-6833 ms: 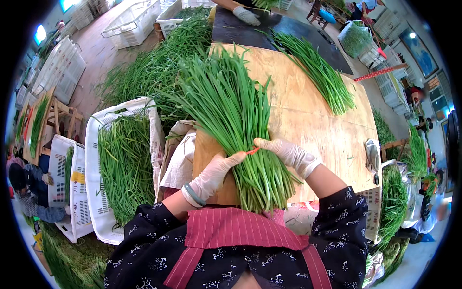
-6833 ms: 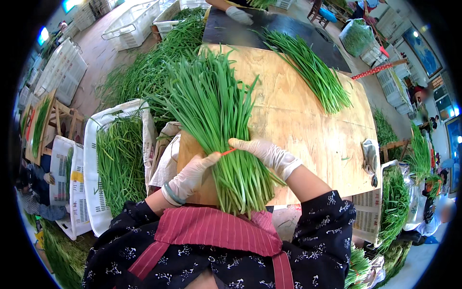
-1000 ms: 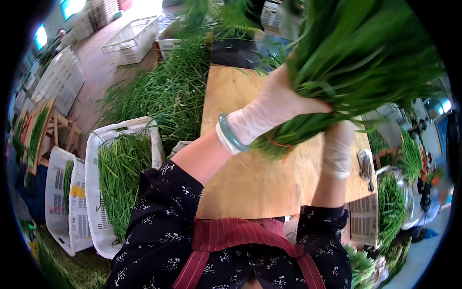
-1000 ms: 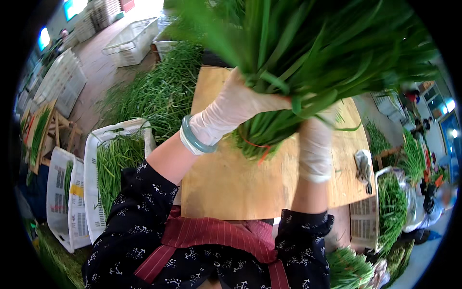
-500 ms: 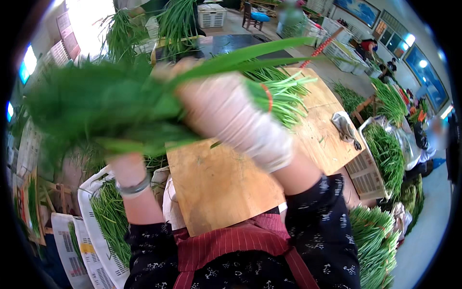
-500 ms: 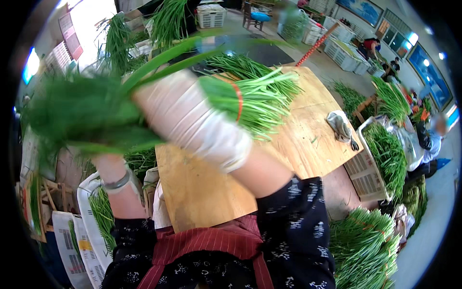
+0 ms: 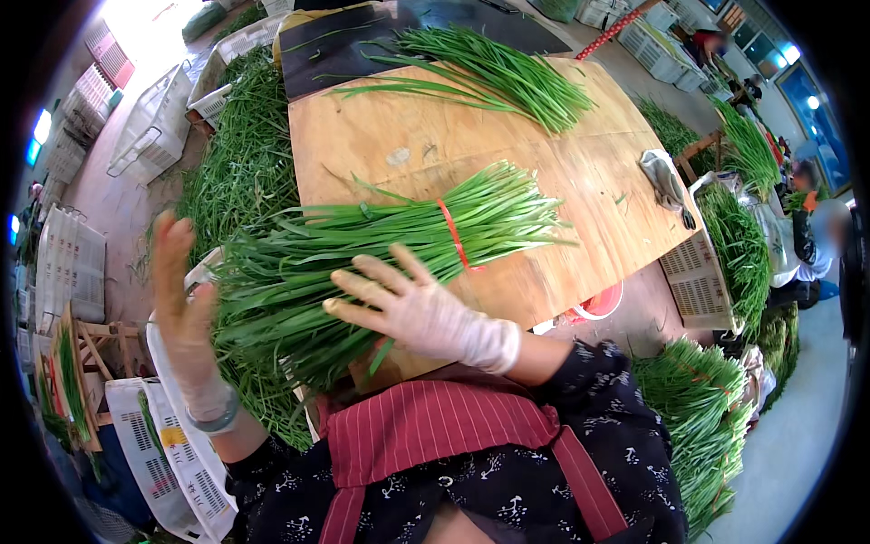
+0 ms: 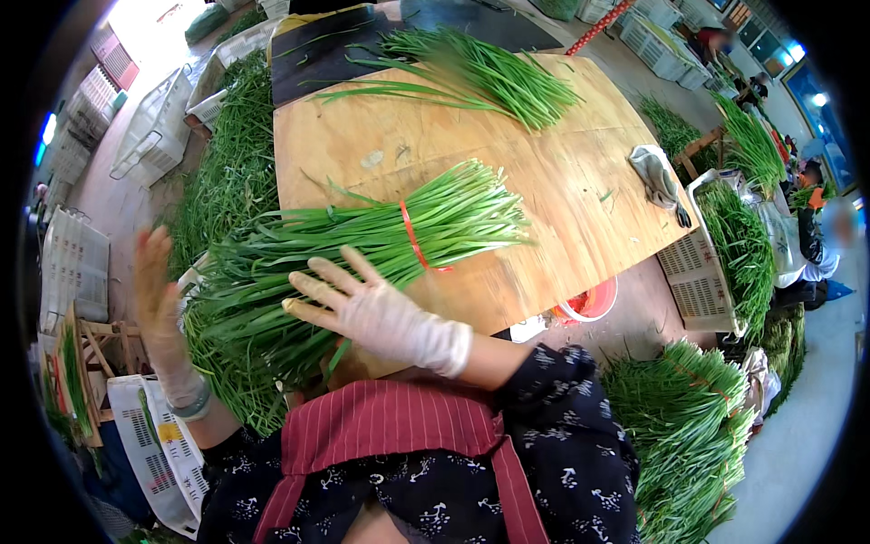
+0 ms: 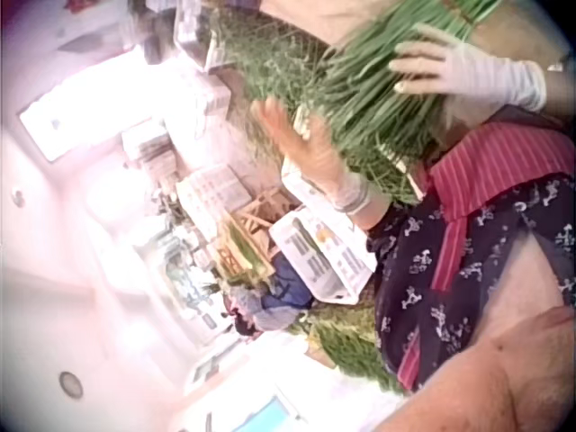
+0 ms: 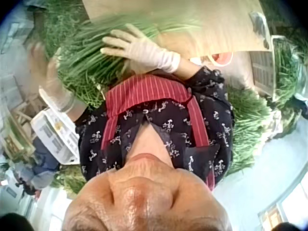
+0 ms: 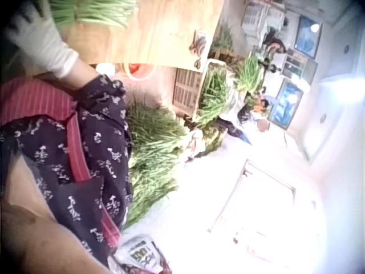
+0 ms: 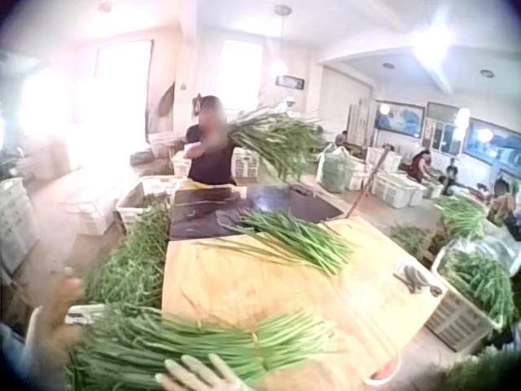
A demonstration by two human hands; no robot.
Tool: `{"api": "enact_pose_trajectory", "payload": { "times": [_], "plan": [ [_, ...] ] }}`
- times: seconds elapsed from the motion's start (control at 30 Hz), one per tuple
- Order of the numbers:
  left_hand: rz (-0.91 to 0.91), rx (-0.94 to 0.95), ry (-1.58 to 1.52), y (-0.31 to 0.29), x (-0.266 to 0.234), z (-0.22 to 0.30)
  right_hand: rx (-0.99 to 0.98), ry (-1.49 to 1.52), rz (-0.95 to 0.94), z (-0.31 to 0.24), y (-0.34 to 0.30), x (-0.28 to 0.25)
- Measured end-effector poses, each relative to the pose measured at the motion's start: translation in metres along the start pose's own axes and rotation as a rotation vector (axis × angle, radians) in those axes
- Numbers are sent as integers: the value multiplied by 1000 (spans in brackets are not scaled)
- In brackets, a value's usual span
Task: The person bundles chives by gathering a bunch, tying them together with a red string, and placing the bundle into a large pile.
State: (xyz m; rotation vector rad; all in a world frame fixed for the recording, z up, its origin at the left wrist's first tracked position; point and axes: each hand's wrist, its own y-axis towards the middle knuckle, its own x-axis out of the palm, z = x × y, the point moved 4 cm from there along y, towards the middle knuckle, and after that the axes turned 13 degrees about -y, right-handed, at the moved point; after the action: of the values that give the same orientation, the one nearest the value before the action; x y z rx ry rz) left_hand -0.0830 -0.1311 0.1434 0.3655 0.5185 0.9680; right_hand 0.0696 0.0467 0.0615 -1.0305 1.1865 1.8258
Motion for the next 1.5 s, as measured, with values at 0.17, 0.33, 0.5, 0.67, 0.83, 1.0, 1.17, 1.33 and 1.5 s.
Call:
{"api": "enact_pose_trajectory", "payload": {
  "times": [0.17,0.33,0.5,0.67,0.83,1.0,1.17,1.33,1.5],
  "plan": [
    [-697,190,490,0,152,40,383,-203,59,64,-64,-27],
    [-740,238,559,-24,224,33,483,-249,400,91,-90,-72],
    [-1064,373,91,-19,187,79,295,-390,613,94,-100,-102],
    [-1100,-290,642,-46,102,-30,283,-205,483,99,-97,-111],
    [-508,-98,724,19,91,40,407,-174,-34,126,-76,11],
    [-711,145,589,5,227,55,362,-134,5,145,-55,45],
    [-614,34,960,-22,257,-45,414,-44,82,153,-55,52],
    [-618,-38,992,6,249,-60,459,25,46,162,-48,63],
    [-661,-102,925,21,242,-72,345,-245,60,170,-20,49]
  ]
}}
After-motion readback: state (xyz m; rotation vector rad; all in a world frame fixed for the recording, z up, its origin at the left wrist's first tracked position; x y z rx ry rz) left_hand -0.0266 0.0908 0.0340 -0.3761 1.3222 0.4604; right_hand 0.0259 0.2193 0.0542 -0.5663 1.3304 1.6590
